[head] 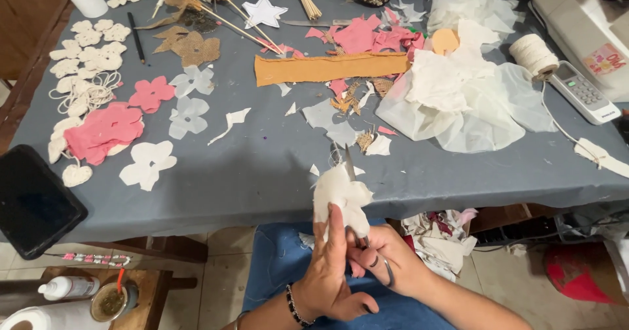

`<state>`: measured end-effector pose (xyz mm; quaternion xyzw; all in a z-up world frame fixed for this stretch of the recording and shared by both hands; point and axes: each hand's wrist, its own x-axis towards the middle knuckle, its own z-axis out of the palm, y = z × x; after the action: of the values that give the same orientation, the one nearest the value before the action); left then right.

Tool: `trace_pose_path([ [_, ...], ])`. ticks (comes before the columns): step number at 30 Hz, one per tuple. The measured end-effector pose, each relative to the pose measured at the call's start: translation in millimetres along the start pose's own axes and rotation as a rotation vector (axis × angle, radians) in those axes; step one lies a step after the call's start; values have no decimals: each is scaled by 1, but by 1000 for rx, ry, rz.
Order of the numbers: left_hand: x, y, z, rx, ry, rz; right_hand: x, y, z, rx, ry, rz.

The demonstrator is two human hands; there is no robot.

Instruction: Cutting out flower shapes from white fabric and organizing various craft materials on a workspace.

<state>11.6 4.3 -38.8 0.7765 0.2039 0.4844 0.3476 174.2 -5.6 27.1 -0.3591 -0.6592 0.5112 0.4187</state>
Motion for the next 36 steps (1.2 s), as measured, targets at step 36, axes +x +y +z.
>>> trace_pose_path([
  [36, 26, 29, -32, -241, 148, 55, -7, 3, -34, -424, 192, -54],
])
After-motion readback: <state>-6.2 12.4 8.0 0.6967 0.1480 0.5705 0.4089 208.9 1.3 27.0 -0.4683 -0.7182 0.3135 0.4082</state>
